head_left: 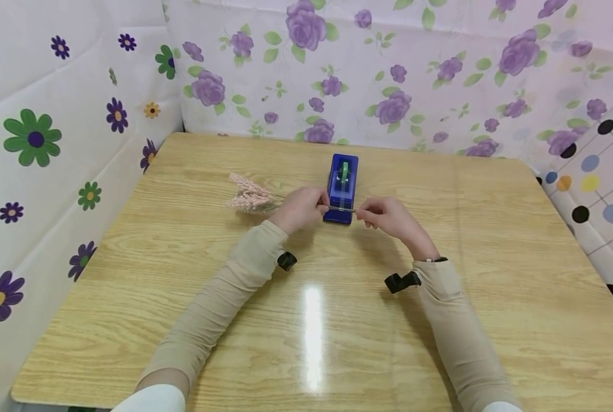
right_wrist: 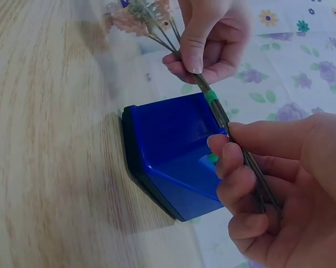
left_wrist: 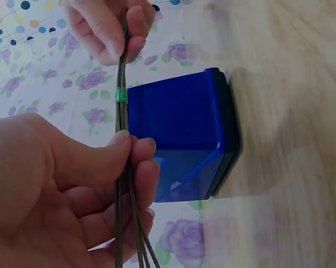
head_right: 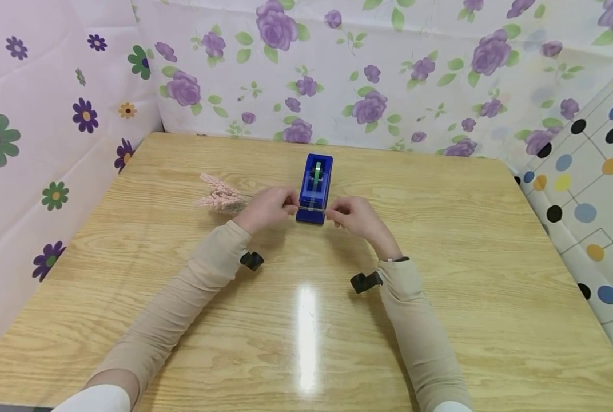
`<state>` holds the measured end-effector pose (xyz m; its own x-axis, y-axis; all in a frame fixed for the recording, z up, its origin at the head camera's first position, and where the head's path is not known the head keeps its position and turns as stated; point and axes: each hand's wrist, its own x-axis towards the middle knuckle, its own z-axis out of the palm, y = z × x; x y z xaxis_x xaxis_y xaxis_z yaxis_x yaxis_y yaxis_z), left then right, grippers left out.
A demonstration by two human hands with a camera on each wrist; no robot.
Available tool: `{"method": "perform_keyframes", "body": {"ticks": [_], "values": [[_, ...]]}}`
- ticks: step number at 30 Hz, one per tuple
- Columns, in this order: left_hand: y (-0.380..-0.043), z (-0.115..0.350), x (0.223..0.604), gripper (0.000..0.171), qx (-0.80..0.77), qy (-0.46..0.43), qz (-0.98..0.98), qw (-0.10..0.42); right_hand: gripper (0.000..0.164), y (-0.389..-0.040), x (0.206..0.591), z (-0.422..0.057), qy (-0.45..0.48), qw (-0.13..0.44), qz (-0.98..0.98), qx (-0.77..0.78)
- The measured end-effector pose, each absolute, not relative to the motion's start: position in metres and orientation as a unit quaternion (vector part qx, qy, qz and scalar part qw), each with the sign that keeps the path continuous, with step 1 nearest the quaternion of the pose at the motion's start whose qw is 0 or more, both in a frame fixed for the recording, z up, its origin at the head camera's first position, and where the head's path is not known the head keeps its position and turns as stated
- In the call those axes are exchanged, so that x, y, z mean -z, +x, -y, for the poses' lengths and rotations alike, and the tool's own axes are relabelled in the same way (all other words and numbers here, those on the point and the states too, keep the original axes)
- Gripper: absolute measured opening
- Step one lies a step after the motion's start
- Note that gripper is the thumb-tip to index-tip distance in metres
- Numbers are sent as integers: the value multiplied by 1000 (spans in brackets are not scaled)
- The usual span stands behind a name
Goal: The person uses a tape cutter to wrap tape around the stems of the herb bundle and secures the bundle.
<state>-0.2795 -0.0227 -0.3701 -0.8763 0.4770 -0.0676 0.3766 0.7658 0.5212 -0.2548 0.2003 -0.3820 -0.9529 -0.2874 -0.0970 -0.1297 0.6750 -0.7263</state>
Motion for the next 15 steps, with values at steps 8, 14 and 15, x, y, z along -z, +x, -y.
{"method": "perform_keyframes", "body": {"ticks": [8,14,15], "values": [[-279,24,370,6,-276,246,-925,83,38,-256,385,-197,-151,112,-913,363],[-279,25,370,26,-308,246,-909,138,36,-254,382,-194,-149,86,-920,353],[-279,24,369,30,-309,240,-908,150,36,-253,381,-194,-147,86,-920,353]]}}
